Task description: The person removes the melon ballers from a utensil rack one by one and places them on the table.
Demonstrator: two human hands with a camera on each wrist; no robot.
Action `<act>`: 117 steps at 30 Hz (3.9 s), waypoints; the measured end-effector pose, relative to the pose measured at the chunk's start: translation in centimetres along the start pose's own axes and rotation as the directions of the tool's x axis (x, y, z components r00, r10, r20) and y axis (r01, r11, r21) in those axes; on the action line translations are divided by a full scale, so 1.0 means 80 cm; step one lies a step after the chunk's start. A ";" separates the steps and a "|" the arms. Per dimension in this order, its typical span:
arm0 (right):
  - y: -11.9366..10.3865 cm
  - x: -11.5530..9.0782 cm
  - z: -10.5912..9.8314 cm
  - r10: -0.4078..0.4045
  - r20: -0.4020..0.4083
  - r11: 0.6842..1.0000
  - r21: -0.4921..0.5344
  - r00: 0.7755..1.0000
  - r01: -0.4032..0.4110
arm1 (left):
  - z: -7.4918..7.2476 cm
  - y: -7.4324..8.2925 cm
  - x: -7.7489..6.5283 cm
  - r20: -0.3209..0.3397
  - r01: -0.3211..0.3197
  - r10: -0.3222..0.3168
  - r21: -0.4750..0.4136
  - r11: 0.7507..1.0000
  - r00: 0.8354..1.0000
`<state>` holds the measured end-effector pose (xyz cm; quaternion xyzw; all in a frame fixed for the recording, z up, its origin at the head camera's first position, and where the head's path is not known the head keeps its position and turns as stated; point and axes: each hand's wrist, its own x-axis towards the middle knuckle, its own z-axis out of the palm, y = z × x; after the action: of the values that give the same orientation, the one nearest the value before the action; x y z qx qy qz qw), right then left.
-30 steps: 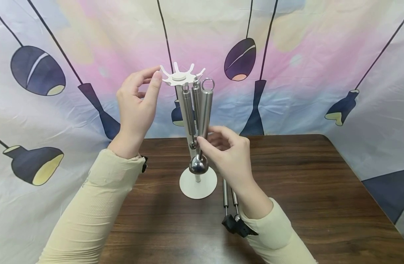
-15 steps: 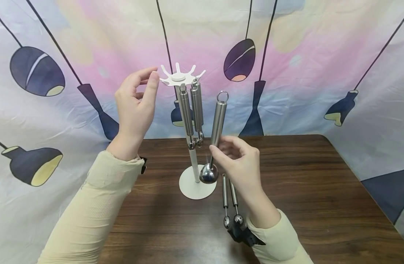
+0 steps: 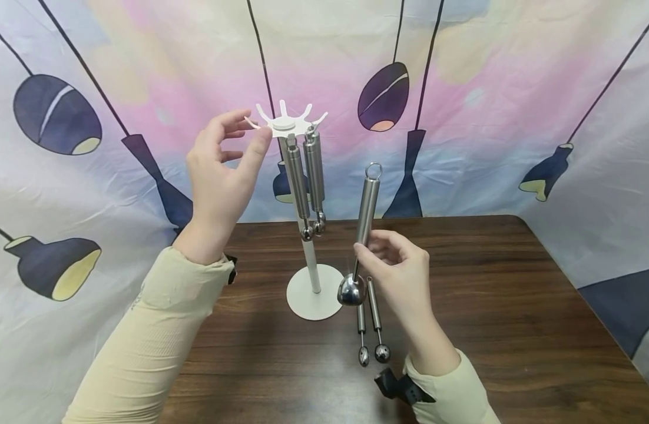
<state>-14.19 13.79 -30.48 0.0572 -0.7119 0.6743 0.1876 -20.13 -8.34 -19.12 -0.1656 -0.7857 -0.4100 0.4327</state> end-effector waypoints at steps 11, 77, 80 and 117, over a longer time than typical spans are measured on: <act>0.021 -0.006 -0.019 0.048 -0.019 0.994 -0.098 0.999 -0.050 | -0.002 -0.001 0.000 0.001 -0.030 0.030 0.004 1.000 1.000; 0.190 -0.028 -0.079 0.489 0.084 0.785 -0.476 0.868 -0.396 | -0.006 -0.004 0.007 0.105 0.051 -0.062 0.105 0.993 0.993; 0.194 -0.030 -0.078 0.508 0.090 0.780 -0.469 0.857 -0.414 | -0.005 -0.004 0.007 0.108 0.050 -0.062 0.106 0.993 0.992; 0.191 -0.022 -0.080 0.591 0.194 0.726 -0.552 0.783 -0.410 | -0.007 -0.004 0.008 0.112 0.058 -0.068 0.094 0.994 0.991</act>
<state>-16.42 21.02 -45.28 -0.0676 -0.8656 0.4790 -0.1293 -20.42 -9.00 -18.58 -0.1442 -0.8318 -0.3774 0.3806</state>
